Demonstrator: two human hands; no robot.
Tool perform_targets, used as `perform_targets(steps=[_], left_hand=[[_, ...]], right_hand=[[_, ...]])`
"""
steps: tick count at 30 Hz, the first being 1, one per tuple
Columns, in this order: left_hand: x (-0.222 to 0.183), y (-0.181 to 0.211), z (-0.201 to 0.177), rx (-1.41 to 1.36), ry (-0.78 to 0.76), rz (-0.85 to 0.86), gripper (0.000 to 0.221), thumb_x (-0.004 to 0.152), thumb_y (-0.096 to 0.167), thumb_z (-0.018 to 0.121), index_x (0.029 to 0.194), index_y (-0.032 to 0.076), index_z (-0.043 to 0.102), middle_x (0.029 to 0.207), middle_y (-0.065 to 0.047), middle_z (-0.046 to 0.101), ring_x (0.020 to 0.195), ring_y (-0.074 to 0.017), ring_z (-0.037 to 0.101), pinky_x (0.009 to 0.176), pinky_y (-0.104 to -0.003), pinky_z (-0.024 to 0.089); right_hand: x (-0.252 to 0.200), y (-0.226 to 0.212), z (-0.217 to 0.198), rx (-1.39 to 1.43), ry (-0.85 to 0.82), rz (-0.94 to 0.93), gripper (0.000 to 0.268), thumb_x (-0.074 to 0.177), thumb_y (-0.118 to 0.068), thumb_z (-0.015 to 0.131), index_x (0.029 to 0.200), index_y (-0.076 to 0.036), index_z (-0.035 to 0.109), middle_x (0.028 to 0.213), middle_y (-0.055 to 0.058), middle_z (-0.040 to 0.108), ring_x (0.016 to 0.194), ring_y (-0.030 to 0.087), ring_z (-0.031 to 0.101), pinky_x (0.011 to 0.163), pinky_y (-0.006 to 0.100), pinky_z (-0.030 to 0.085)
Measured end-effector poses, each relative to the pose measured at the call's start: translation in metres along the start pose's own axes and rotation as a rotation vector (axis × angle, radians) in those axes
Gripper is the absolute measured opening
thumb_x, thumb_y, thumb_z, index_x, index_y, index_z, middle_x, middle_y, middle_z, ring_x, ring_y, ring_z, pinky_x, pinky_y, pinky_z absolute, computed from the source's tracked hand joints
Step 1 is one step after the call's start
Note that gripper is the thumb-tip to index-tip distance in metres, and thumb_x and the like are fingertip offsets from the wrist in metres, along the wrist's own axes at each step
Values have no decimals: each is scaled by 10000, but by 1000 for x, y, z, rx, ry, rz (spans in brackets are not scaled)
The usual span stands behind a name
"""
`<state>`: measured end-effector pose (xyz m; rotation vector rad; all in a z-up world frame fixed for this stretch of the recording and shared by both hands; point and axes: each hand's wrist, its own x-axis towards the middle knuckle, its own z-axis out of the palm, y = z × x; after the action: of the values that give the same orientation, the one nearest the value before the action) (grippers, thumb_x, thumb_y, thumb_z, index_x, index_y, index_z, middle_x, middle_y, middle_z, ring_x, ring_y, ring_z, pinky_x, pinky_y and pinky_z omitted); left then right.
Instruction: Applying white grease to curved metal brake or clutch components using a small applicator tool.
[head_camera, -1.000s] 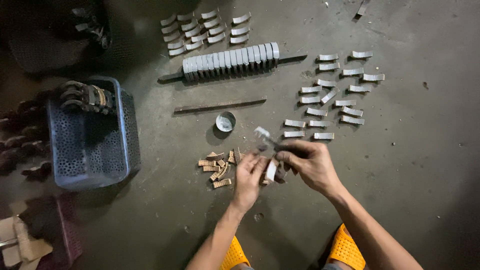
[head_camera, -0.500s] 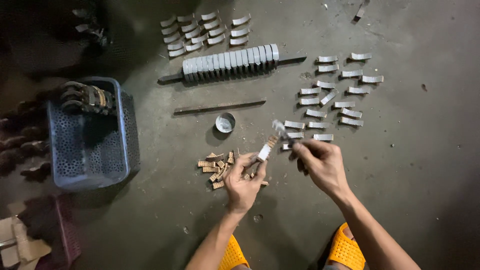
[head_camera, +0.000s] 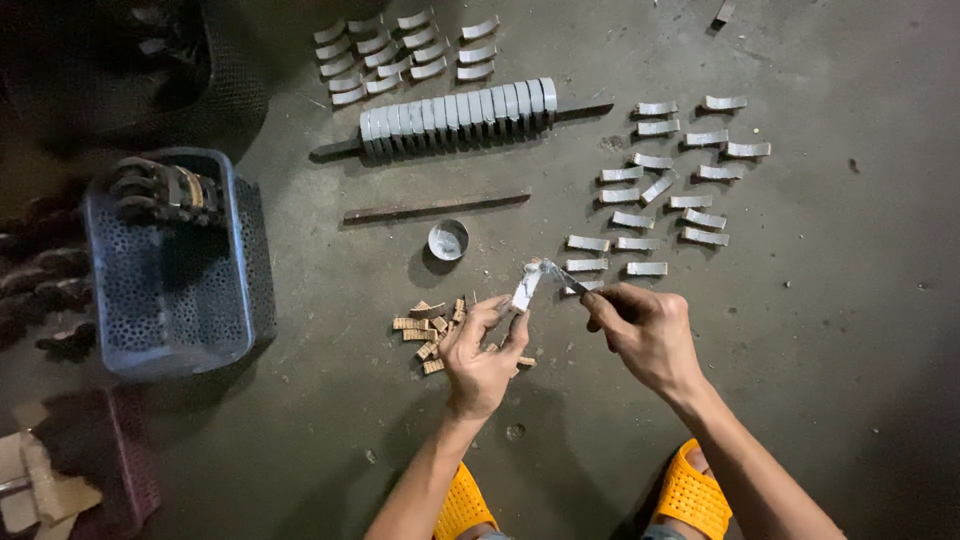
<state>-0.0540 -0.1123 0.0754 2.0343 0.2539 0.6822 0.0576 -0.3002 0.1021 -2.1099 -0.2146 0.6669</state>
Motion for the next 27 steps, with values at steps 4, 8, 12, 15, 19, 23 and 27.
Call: perform_targets(steps=[4, 8, 12, 15, 19, 23, 27], left_hand=[[5, 10, 4, 51, 36, 44, 256, 844, -6, 827, 965, -13, 602, 1070, -157, 757, 893, -217, 767, 759, -323, 615], [4, 14, 7, 102, 29, 138, 259, 866, -8, 824, 958, -8, 582, 1073, -166, 749, 899, -246, 765, 763, -335, 629], [-7, -4, 11, 142, -28, 181, 269, 885, 13, 837, 974, 20, 584, 1084, -148, 745, 905, -220, 773, 754, -305, 643], [-1, 11, 12, -63, -20, -111, 222, 869, -14, 800, 988, -38, 613, 1072, -152, 756, 781, -165, 765, 640, -276, 627], [20, -17, 18, 90, -101, -345, 245, 839, -25, 821, 1055, -46, 708, 818, -113, 745, 677, -183, 670, 603, -314, 569], [112, -52, 57, -137, -197, -402, 191, 884, 12, 767, 982, -21, 607, 926, -45, 733, 865, -90, 717, 721, -254, 600], [235, -91, 145, 252, -316, -174, 217, 893, 137, 838, 852, -16, 689, 736, -89, 717, 647, -112, 629, 630, -305, 521]], right_hand=[[-15, -12, 6, -51, 66, -214, 173, 928, -190, 715, 973, -47, 802, 652, 71, 733, 492, 122, 620, 451, 308, 493], [-11, -8, 15, -55, 162, -327, 167, 903, -137, 738, 1007, -12, 779, 676, 126, 699, 498, 158, 608, 502, 316, 505], [0, 4, 15, -53, 231, -344, 152, 925, -125, 724, 1014, -10, 771, 722, 113, 726, 535, 131, 650, 523, 296, 518], [8, 11, 6, 20, 247, -280, 136, 945, -124, 707, 1001, -18, 771, 715, 66, 743, 545, 97, 649, 499, 273, 511], [17, 26, -6, 139, 308, -187, 130, 951, -121, 704, 978, -13, 772, 702, 39, 734, 552, 83, 621, 495, 258, 491], [27, 54, -11, 251, 353, -118, 127, 946, -111, 715, 965, 0, 774, 687, 33, 692, 591, 69, 590, 543, 241, 472], [40, 80, -17, 318, 380, -100, 129, 933, -98, 712, 994, 1, 768, 759, 11, 725, 639, 47, 582, 575, 217, 467]])
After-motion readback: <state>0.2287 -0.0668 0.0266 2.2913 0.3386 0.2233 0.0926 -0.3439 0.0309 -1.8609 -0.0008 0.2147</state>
